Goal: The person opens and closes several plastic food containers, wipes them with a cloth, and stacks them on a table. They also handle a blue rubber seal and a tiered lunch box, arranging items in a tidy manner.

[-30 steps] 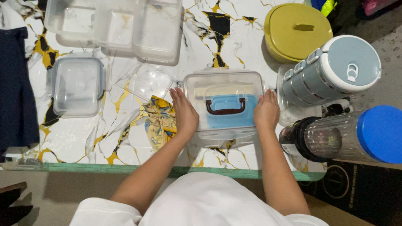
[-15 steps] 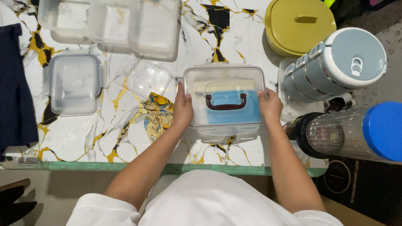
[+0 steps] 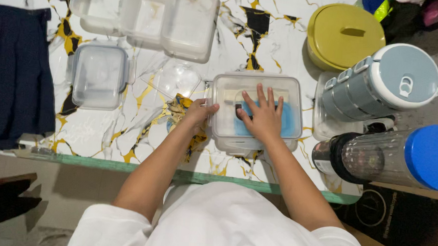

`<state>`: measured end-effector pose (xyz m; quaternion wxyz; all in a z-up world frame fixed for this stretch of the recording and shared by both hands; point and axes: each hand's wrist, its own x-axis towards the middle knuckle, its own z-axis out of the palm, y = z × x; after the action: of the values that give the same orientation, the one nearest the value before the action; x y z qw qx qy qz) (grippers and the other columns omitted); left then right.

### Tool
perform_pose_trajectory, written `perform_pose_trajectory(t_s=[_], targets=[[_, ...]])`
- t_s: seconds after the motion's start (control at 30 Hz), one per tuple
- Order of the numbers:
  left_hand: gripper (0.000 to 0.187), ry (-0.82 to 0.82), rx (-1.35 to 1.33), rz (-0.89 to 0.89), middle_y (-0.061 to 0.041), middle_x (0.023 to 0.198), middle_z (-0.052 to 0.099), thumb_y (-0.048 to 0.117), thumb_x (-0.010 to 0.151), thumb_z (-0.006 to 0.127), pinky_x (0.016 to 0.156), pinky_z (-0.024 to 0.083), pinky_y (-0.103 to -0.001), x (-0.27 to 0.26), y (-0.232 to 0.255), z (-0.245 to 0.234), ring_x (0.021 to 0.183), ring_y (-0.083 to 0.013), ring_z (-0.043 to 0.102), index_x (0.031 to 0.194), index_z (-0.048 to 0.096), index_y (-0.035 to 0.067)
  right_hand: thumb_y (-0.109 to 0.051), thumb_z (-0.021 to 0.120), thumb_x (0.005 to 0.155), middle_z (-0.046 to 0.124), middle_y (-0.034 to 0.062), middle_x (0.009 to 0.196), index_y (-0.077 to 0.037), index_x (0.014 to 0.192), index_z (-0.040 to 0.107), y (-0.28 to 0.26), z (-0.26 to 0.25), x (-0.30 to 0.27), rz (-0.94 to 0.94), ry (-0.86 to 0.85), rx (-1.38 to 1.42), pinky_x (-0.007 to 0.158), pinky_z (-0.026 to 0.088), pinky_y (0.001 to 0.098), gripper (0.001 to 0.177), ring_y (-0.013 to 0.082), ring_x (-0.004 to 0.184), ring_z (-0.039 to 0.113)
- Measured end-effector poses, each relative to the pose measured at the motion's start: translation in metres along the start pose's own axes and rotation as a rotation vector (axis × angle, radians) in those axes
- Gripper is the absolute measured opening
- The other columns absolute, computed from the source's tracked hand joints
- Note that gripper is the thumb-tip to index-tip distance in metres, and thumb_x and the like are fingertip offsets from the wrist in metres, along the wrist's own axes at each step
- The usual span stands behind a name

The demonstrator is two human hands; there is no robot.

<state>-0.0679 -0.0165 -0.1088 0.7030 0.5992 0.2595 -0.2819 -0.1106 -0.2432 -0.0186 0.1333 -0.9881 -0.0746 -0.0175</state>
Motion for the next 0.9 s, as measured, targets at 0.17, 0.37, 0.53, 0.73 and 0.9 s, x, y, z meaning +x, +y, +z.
perform_pose_trajectory(t_s=[0.17,0.37,0.53,0.73,0.9], targets=[[0.075,0.34,0.661,0.681,-0.035,0.158,0.037,0.028,0.101,0.059,0.121,0.032,-0.047,0.009,-0.041,0.033,0.148,-0.0471,0.035,0.157,0.027,-0.011,-0.058,0.052,0.097,0.025,0.0123,0.168,-0.037,0.153,0.048,-0.002,0.0,-0.006,-0.019,0.009,-0.04,0.119,0.007,0.0666,0.06,0.0424,0.153,0.02],[0.098,0.313,0.7,0.667,-0.035,0.163,0.02,0.045,0.098,0.067,0.123,0.019,-0.048,0.007,-0.057,0.037,0.153,-0.0509,0.012,0.157,0.013,-0.011,-0.054,0.05,0.098,0.022,0.0141,0.169,-0.033,0.155,0.044,0.0,0.006,-0.003,-0.038,-0.037,-0.024,0.12,0.011,0.0635,0.061,0.0399,0.154,0.018],[0.113,0.15,0.56,0.685,-0.033,0.162,0.021,0.051,0.085,0.07,0.124,0.021,-0.045,0.018,-0.054,0.021,0.152,-0.0445,0.021,0.159,0.008,-0.008,-0.051,0.048,0.1,0.021,0.0132,0.17,-0.031,0.158,0.042,-0.001,0.006,-0.003,-0.063,-0.036,0.041,0.123,0.014,0.0567,0.062,0.0385,0.155,0.018],[0.084,0.099,0.649,0.589,-0.03,0.158,0.035,0.053,0.103,0.051,0.12,0.027,-0.043,0.031,-0.038,0.001,0.147,-0.0437,0.031,0.155,0.024,-0.007,-0.051,0.048,0.101,0.02,0.0134,0.169,-0.031,0.157,0.042,0.002,0.001,-0.002,-0.055,-0.078,0.024,0.123,0.014,0.0551,0.06,0.0379,0.155,0.017],[0.063,0.221,0.37,0.788,-0.022,0.151,0.051,0.047,0.109,0.041,0.118,0.036,-0.039,0.043,0.013,0.013,0.141,-0.0334,0.048,0.151,0.044,0.0,-0.051,0.048,0.1,0.02,0.013,0.169,-0.031,0.156,0.043,0.0,0.003,-0.002,-0.06,-0.078,0.007,0.122,0.015,0.0552,0.059,0.0373,0.155,0.017]])
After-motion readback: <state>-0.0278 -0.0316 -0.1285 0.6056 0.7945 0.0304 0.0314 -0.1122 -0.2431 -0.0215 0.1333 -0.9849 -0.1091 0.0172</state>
